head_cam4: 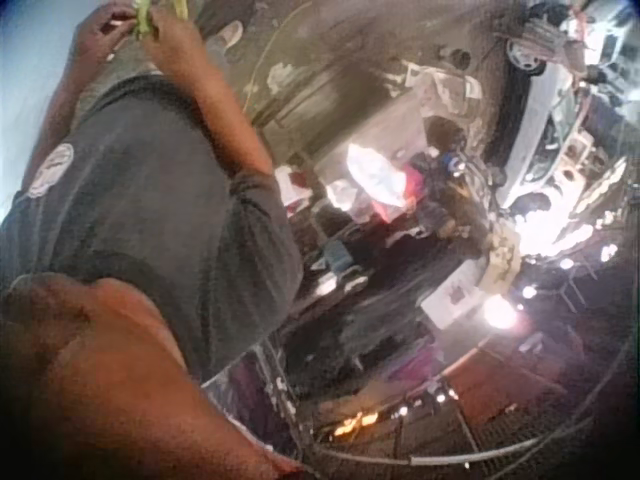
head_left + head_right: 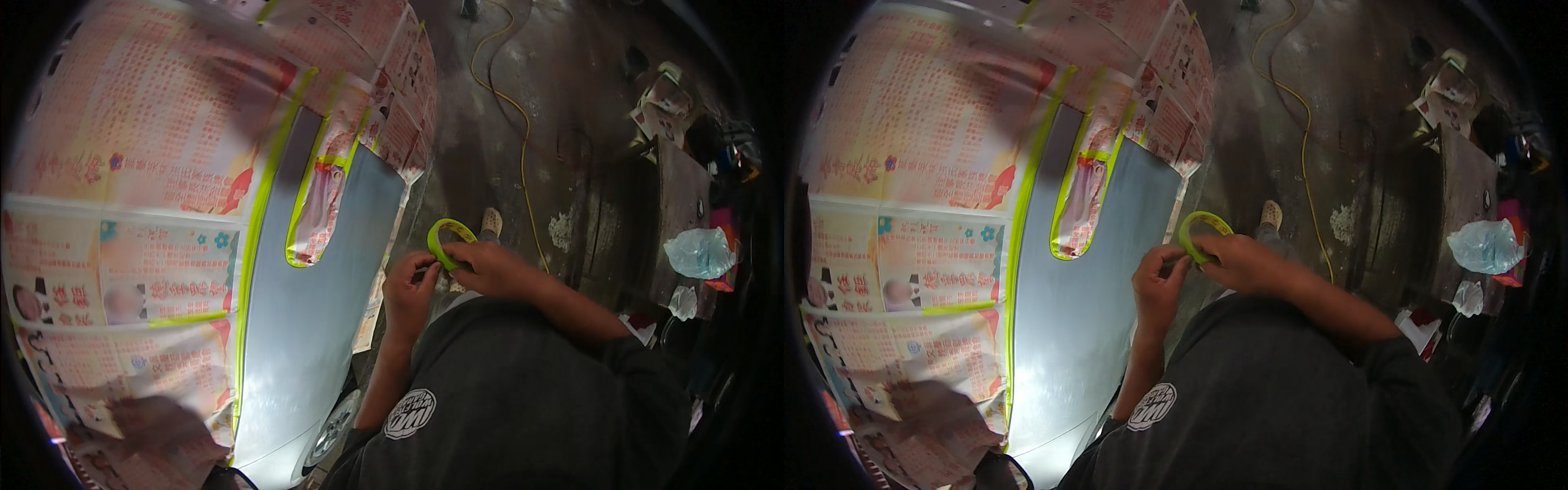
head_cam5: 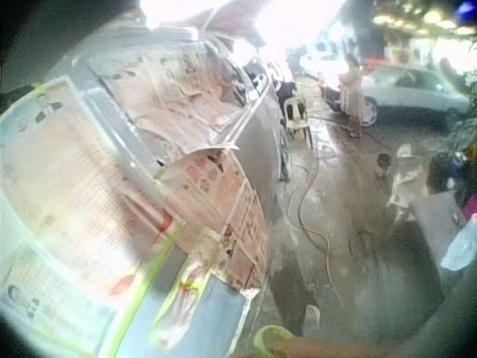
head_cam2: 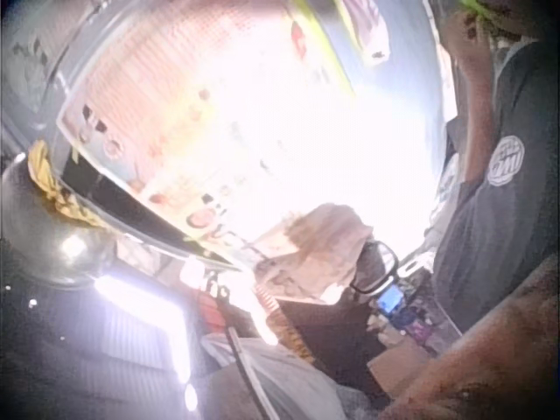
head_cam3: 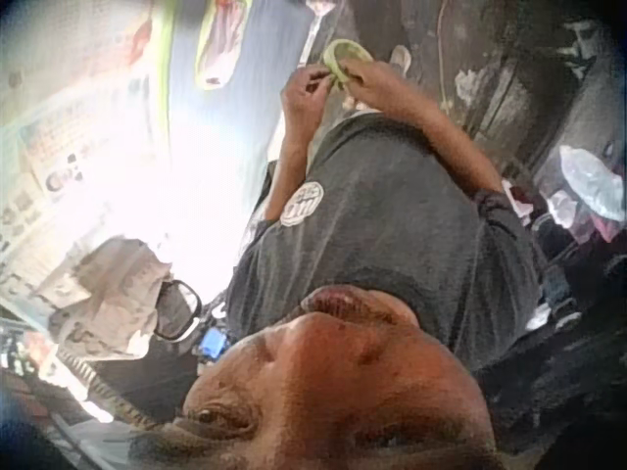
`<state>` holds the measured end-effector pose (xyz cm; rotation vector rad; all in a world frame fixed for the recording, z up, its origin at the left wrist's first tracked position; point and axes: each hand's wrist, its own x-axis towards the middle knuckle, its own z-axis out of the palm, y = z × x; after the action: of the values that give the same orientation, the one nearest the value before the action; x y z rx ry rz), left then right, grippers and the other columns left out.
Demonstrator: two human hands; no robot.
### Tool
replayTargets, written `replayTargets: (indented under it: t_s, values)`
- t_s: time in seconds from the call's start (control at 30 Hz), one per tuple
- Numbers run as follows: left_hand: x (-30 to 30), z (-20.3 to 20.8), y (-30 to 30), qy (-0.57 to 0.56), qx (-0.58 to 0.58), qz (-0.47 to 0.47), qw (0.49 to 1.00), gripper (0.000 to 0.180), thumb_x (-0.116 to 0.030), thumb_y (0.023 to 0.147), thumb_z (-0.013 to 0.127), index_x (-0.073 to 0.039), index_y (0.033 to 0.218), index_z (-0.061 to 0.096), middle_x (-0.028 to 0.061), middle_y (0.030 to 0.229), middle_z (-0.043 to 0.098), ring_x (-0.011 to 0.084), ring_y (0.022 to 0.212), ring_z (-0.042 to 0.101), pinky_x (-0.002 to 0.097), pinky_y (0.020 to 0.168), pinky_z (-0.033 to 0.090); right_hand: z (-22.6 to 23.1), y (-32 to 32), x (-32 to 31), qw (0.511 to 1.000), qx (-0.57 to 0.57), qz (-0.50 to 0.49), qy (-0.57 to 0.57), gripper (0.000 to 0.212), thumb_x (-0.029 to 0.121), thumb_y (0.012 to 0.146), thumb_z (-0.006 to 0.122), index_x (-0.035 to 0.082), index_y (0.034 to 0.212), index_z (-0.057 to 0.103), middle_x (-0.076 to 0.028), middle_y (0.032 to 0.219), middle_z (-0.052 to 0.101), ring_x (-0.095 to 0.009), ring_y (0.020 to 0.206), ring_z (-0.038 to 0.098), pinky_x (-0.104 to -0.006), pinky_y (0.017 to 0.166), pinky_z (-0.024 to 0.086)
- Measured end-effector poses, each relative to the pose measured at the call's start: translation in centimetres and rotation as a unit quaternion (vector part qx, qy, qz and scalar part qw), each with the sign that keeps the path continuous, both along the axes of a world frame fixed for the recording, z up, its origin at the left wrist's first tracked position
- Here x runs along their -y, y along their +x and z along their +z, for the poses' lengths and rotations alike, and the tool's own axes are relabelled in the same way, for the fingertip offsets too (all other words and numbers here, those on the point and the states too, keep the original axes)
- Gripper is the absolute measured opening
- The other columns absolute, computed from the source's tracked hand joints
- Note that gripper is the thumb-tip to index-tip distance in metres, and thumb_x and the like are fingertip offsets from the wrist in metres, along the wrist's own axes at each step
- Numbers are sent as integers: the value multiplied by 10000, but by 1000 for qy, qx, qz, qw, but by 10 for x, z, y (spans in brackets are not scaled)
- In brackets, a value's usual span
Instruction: The person applies newspaper sheets to the side of a silver car using bright green masking tape. They smooth the paper against the vehicle's body and secure it with tape strips, covering the door and rear quarter panel areas.
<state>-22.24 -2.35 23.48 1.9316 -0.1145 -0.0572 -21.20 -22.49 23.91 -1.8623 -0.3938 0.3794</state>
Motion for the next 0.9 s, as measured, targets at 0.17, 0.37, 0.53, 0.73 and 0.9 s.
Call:
replayTargets:
  t_s: [0.17, 0.37, 0.53, 0.73, 0.9]
  values:
    - [-18, -19, -24, -40, -25, 22, 999, 100, -32, 941, 732, 9, 1030, 709, 69, 966, 730, 121, 840, 710, 276, 757, 571, 1, -16, -14, 999, 13, 34, -37, 360, 120, 940, 649, 24, 1285, 610, -213, 969, 718, -371, 892, 721, -431, 764, 537]
    - [-24, -19, -39, -44, -66, 73, 994, 99, -59, 958, 718, 20, 1018, 716, 70, 919, 741, 130, 809, 723, 280, 725, 580, -7, -27, -30, 994, 91, 25, -53, 281, 101, 926, 639, 34, 1196, 601, -227, 928, 693, -428, 888, 688, -495, 763, 539]
    - [-37, -16, -43, 12, -69, 67, 995, 126, -81, 953, 716, 24, 1021, 703, 74, 913, 736, 123, 769, 705, 285, 685, 566, -7, -28, -37, 966, 235, 38, -101, 289, 102, 885, 646, 49, 1166, 611, -223, 869, 683, -437, 856, 683, -541, 779, 537]
    - [-41, -4, -45, 91, -9, 20, 996, 140, -98, 923, 718, 12, 1007, 692, 71, 886, 693, 137, 735, 660, 290, 684, 535, -5, -11, -33, 950, 269, 70, -139, 286, 128, 870, 663, 36, 1131, 589, -236, 824, 673, -450, 807, 677, -571, 767, 527]
    - [-17, 0, -29, -11, 63, 147, 987, 161, -95, 904, 774, 7, 967, 666, 88, 952, 677, 175, 818, 663, 304, 687, 547, -9, -1, -39, 970, 162, 41, -177, 286, 128, 869, 657, 22, 1123, 578, -243, 787, 663, -476, 743, 657, -584, 719, 518]
